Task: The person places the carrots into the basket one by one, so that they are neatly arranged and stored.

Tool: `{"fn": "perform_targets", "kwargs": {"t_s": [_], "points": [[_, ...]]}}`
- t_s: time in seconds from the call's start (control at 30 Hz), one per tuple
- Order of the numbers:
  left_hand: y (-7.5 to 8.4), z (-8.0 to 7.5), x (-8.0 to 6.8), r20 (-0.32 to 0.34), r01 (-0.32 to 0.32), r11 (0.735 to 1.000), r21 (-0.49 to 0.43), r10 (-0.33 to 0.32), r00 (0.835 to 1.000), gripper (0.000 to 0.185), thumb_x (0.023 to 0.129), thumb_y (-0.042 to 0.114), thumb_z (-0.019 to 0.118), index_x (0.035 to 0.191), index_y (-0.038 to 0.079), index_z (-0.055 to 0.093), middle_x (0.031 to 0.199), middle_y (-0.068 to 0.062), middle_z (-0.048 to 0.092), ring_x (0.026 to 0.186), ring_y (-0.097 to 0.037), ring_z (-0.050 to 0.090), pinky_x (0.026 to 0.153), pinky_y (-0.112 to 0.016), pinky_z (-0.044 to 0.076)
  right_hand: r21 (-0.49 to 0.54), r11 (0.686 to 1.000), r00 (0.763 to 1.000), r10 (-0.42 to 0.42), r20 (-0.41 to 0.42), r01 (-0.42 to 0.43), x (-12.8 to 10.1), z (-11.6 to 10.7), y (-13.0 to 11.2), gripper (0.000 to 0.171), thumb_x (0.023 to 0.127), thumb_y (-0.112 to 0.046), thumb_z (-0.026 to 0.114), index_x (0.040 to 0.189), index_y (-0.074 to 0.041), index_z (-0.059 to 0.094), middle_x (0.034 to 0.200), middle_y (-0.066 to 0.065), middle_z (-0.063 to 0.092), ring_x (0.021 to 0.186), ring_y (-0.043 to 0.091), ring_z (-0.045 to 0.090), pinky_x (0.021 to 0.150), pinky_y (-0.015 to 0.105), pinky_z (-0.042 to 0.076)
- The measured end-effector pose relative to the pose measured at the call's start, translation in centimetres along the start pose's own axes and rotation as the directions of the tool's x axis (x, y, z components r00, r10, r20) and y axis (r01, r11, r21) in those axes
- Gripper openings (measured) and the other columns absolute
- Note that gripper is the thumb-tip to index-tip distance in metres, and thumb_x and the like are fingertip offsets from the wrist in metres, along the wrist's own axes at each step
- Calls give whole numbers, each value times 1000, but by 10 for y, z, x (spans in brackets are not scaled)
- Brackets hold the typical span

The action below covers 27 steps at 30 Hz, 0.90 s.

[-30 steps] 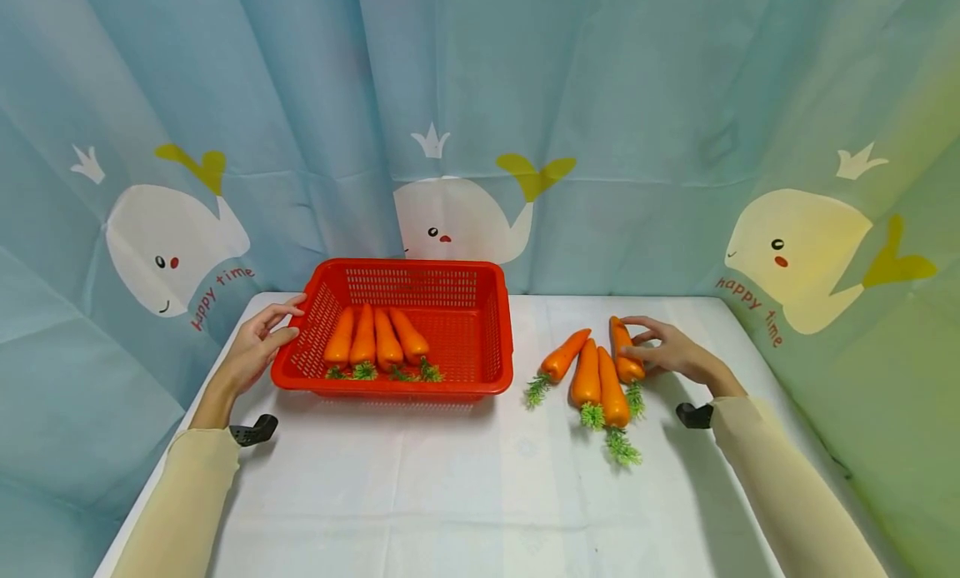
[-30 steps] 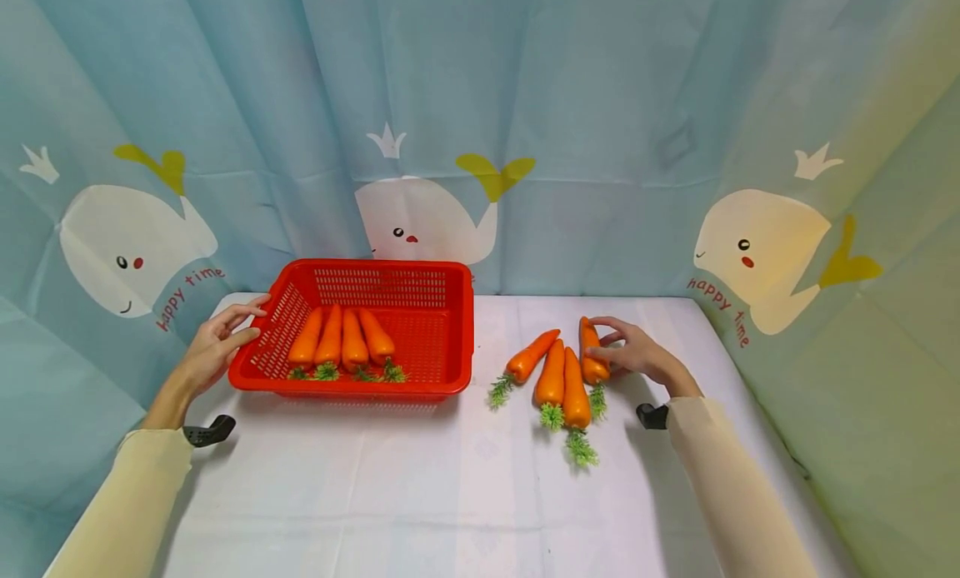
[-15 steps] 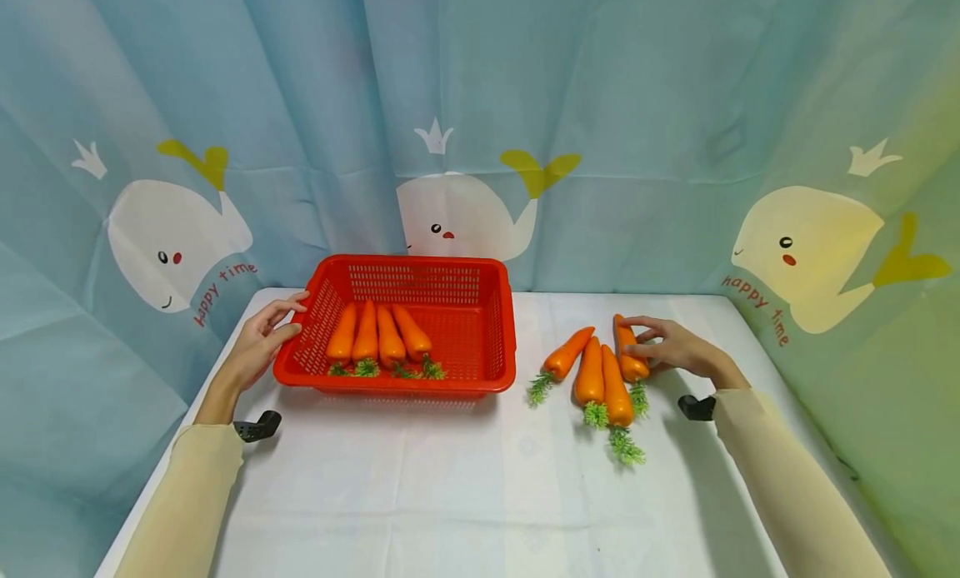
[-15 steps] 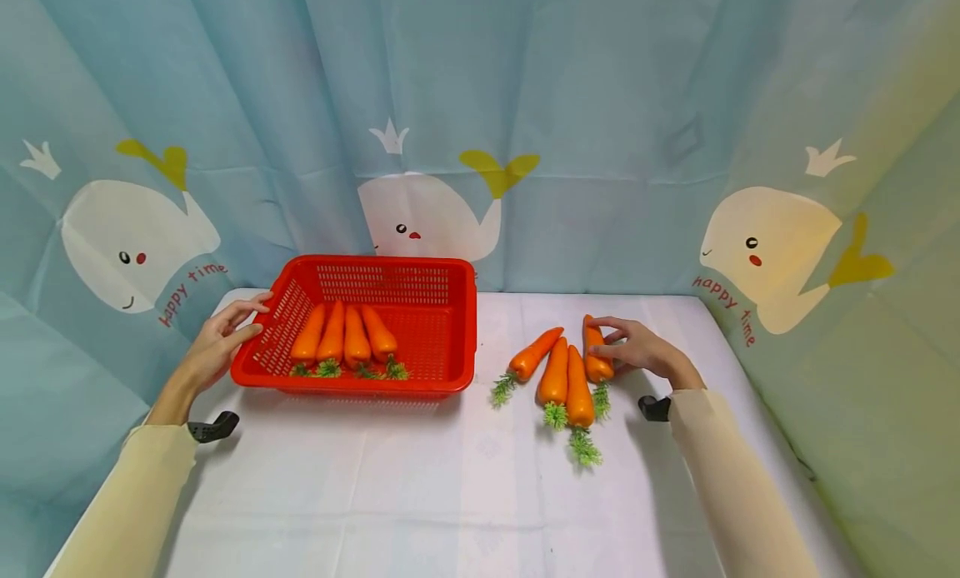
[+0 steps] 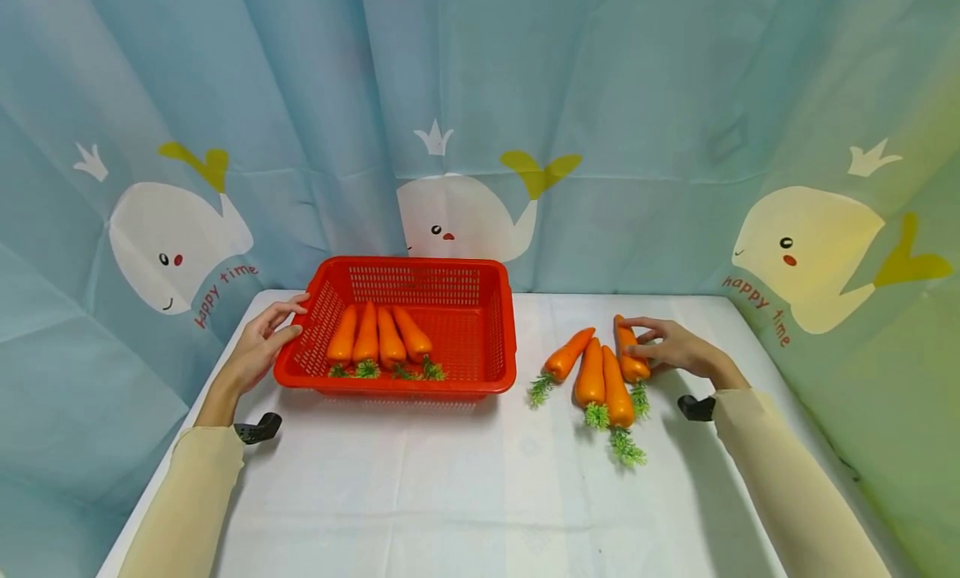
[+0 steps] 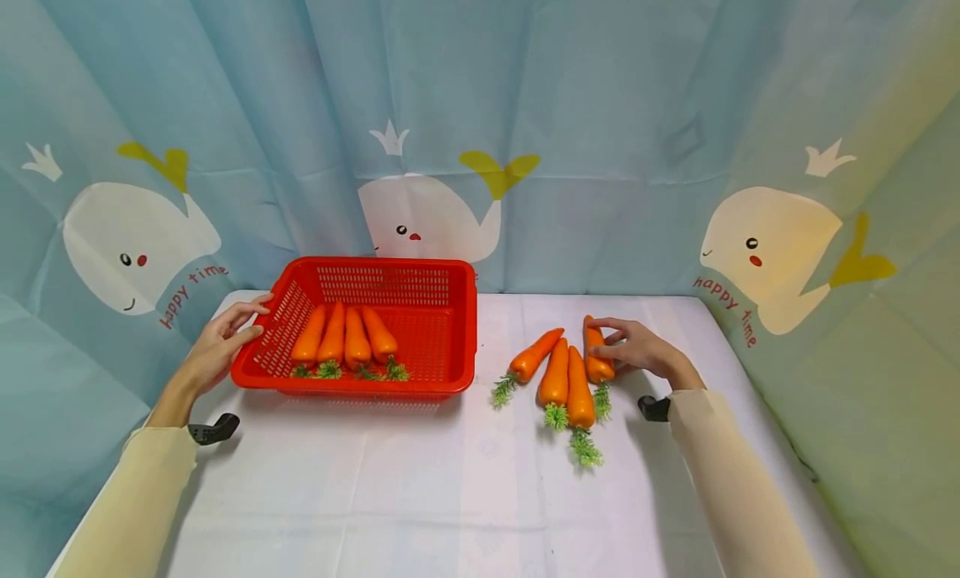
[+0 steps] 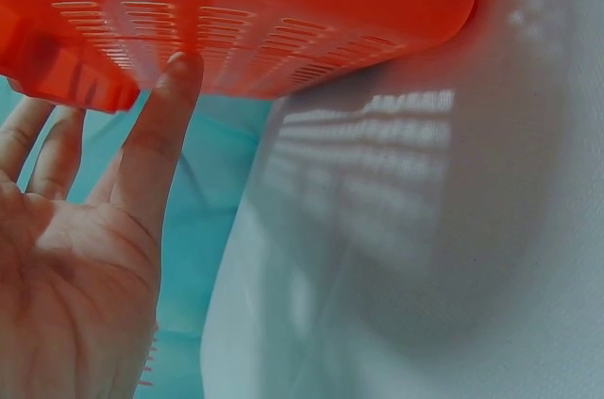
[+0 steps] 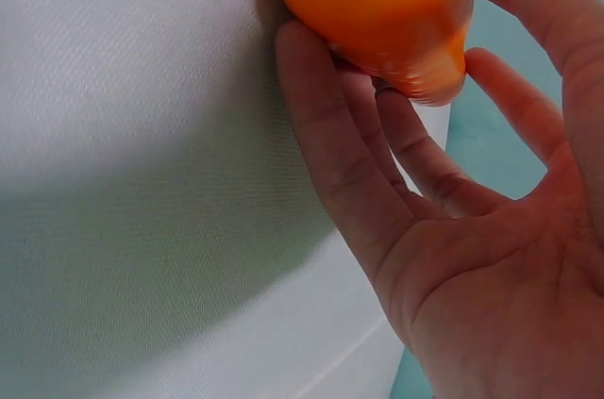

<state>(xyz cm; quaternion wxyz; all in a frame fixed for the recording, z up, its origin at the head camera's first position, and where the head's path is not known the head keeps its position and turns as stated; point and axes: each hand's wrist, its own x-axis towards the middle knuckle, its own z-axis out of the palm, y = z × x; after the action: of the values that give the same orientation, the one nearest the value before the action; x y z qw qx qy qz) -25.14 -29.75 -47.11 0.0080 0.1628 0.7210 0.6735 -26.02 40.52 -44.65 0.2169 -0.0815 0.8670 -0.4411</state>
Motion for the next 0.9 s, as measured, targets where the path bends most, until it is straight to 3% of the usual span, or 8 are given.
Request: {"fn": "perform_targets", "kwargs": {"t_s": [0.2, 0.47, 0.67, 0.9], "points": [[2, 0, 1, -2, -6, 1000, 0, 6, 1000, 27, 105, 6, 55, 129, -6, 49, 164, -11, 33, 152, -34, 22, 91, -22, 55, 1, 1000, 1000, 9, 15, -9, 0, -1, -3, 72, 99, -20, 70, 158, -1, 33, 144, 45, 37, 100, 30, 66, 83, 52, 61], [-1, 1, -1, 2, -18, 1000, -12, 18, 1000, 26, 105, 4, 54, 129, -5, 51, 163, -9, 35, 150, -27, 25, 92, -22, 55, -46, 994, 992, 102, 76, -99, 5, -6, -18, 72, 101, -19, 67, 158, 2, 29, 140, 44, 43, 96, 27, 66, 83, 50, 61], [-1, 1, 0, 2, -19, 1000, -10, 19, 1000, 27, 105, 4, 53, 131, -5, 51, 163, -11, 34, 147, -26, 30, 92, -22, 55, -25, 993, 990, 117, 77, -115, 7, -6, -19, 72, 100, -16, 68, 158, 2, 28, 136, 41, 46, 91, 27, 66, 82, 52, 61], [-1, 1, 0, 1, -10, 1000, -3, 10, 1000, 25, 105, 5, 55, 128, -5, 51, 164, -11, 33, 147, -26, 29, 91, -22, 55, -52, 994, 992, 104, 78, -100, 1, -10, -21, 73, 100, -17, 68, 159, 2, 28, 141, 45, 38, 96, 28, 65, 80, 50, 61]]}}
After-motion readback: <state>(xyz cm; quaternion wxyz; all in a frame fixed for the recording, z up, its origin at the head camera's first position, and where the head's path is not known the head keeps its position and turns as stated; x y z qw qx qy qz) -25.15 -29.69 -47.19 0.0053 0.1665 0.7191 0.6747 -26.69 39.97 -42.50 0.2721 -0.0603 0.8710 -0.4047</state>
